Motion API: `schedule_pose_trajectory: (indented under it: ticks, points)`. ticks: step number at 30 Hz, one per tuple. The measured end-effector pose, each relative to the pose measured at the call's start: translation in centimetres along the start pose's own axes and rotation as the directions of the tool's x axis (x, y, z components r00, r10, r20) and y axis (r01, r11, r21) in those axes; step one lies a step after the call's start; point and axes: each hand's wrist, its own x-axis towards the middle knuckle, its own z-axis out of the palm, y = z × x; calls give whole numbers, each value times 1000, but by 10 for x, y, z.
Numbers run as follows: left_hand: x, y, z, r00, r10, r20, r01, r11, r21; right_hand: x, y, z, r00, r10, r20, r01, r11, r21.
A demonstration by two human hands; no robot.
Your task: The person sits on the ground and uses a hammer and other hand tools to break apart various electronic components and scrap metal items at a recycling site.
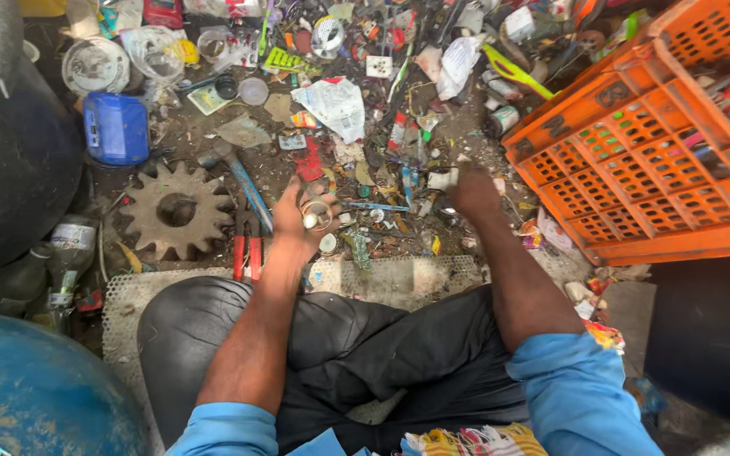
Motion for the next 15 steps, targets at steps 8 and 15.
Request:
schedule_pose_trajectory:
  ticks: [8, 15]
  points:
    - [13, -2, -9, 998, 0, 55, 0, 1000, -13, -37, -134, 0, 960, -208, 188, 42, 771, 636]
    - [39, 12, -44, 834, 459, -307, -465, 883, 59, -90, -183, 39, 865, -500, -46, 474, 785, 399]
